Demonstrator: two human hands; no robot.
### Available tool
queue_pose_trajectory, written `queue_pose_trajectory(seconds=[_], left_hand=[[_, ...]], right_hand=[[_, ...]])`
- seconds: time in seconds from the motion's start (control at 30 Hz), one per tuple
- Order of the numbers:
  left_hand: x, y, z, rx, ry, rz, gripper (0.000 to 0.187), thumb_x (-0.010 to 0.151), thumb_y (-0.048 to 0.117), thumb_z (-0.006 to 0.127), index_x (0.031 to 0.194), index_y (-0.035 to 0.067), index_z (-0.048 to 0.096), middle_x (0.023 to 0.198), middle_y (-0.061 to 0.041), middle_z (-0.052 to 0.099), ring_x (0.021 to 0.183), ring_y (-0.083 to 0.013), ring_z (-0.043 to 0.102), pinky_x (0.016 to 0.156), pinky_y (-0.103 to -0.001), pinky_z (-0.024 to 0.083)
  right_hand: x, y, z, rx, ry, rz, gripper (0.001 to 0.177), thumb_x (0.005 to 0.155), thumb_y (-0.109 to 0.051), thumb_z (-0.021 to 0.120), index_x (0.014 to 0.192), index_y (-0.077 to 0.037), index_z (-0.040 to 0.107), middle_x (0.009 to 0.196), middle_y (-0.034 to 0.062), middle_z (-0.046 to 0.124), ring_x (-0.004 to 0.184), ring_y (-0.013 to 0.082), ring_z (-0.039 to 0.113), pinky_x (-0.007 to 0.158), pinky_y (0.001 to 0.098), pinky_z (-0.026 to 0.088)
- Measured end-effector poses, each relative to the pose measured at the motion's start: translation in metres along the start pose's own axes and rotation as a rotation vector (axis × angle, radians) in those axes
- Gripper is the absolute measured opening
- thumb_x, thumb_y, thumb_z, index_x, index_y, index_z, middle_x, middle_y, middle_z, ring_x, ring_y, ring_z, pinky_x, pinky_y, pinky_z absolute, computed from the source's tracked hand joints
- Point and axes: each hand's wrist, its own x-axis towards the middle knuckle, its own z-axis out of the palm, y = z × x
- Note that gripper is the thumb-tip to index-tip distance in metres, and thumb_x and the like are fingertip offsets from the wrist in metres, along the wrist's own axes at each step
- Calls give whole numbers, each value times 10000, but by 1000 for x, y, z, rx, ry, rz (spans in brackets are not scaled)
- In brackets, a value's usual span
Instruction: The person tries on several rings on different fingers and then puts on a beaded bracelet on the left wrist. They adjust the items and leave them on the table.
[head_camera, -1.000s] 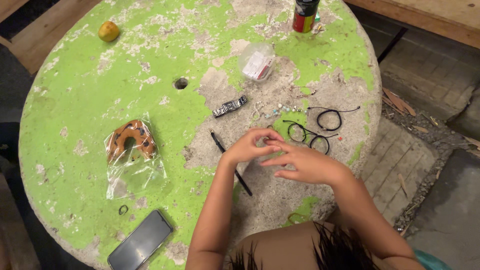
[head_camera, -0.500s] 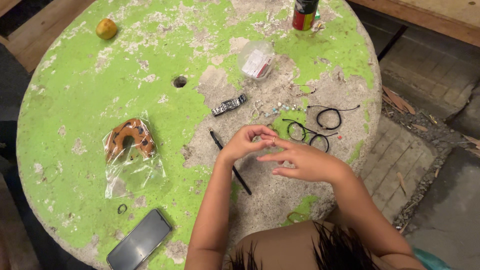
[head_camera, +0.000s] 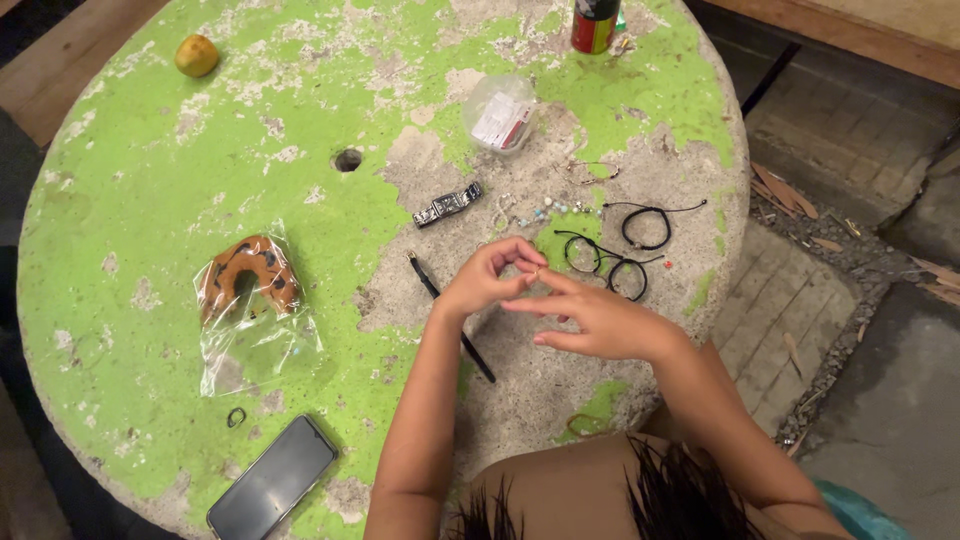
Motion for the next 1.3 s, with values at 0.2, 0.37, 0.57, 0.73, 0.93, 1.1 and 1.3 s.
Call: queue_pose_trajectory(seconds=[0.2,0.37,0.57,0.73,0.93,1.1,1.3], left_hand=[[-1,5,-10,80,-90,-2,294,890,123,730,1171,44,705,1082,-25,722,1037,-117,651,984,-313,529],[-10,29,-13,499,194,-63,285,867,185,730,1146,131,742,1113,-12,757,1063,-153,710,989,-342,547],[-25,42,6,1021,254,-30,249,864,214,766,1113,203,765,1208,-26,690,1243,-219,576,1158,-454,321],[-55,31,24,1174,267,73,284,771,191,784,1053,210,760,1294,-31,602,1323,-264,486,1115,-493,319],[-62,25,30,1238,286,142,320,744,173,786,1057,240,775,1345,-30,588,1362,-268,473,1131,-511,307],[-63,30,25,1184,272,102,375,750,183,774,1121,240,762,1334,-33,588,1342,-244,485,1143,-513,297],[-58,29,4,1135,651,81,242,902,200,704,1143,201,722,1258,-43,624,1291,-228,534,1147,-488,260]], right_hand=[[-15,8,-12,62,108,-25,449,943,-227,680,1391,-237,641,1566,123,490,1232,257,643,982,363,558],[-40,28,-39,112,447,142,353,967,-224,661,1316,-195,701,1389,52,684,1011,170,693,888,307,572],[-37,51,-31,18,432,282,349,935,-198,669,1283,-183,696,1430,73,603,985,163,698,884,320,550],[-31,65,-16,69,409,292,342,934,-208,649,1270,-211,710,1434,79,584,1034,183,691,884,338,563],[-30,64,-12,-41,417,181,333,944,-179,665,1272,-200,722,1389,85,616,1163,224,642,922,359,541],[-32,58,-15,40,428,300,326,931,-185,655,1248,-225,721,1391,62,612,1085,206,669,890,345,544],[-28,64,-12,-4,514,203,285,944,-169,675,1223,-179,733,1272,65,674,1122,198,660,898,331,537]])
